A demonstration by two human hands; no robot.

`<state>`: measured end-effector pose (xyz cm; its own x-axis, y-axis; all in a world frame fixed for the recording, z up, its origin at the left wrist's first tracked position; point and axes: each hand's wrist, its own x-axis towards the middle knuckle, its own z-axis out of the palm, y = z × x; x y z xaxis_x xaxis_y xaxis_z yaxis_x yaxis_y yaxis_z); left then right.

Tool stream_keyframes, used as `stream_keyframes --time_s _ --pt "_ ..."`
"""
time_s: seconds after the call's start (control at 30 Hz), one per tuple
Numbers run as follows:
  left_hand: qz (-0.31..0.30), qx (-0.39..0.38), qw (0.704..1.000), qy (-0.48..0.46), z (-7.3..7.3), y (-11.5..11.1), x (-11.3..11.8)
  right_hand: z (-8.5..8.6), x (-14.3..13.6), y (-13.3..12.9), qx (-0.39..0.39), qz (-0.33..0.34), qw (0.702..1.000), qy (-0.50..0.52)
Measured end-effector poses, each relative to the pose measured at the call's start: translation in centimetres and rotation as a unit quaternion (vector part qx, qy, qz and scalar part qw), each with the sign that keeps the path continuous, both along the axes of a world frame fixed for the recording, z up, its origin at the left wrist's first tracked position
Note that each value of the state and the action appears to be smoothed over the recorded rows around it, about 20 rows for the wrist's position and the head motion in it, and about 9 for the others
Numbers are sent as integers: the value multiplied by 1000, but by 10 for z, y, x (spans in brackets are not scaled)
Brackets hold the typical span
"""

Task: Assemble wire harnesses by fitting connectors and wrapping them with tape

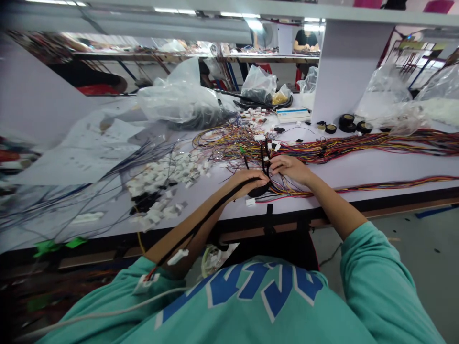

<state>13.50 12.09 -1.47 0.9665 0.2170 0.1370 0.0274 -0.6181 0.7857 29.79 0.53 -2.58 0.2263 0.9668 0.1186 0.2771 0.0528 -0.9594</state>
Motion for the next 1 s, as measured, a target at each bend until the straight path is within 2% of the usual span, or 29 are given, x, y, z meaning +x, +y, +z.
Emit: stream_keyframes --time_s 0.1,0.2,0.27,0.37,0.47,0.6,0.67,0.73,0.8,0.87,0.93,1.0 --pt "4 -30 999 -34 -3 0 1 9 -7 -17 23 -12 992 -122" --pt "-21 -22 999 -34 1 -2 2 17 -26 -35 60 -10 963 -263" --pt "-23 4 1000 -16 3 -3 4 16 -37 -43 45 -2 939 -342" --pt "-39 56 997 -33 2 -3 11 4 -42 -45 44 -11 907 -418" --pt "-26 86 996 -31 -6 1 18 -11 -37 -37 50 -45 922 -380" --pt "-19 46 998 -40 -18 5 24 -21 -32 -26 13 -89 961 -262" --pt "-14 35 999 -22 -22 5 26 -23 -32 -25 -1 -106 965 -238" --pt "-6 17 1000 1 -26 3 27 -22 -34 -27 1 -116 960 -256" --pt "2 -42 999 -2 -30 1 28 -17 -37 -32 33 -132 933 -333" --pt "30 -135 990 -9 -34 -1 27 -10 -43 -39 84 -118 880 -452" --pt "66 -204 977 3 -37 -3 26 -3 -51 -47 125 -33 822 -555" --pt "84 -240 967 29 -37 -5 24 1 -61 -54 129 79 780 -607"
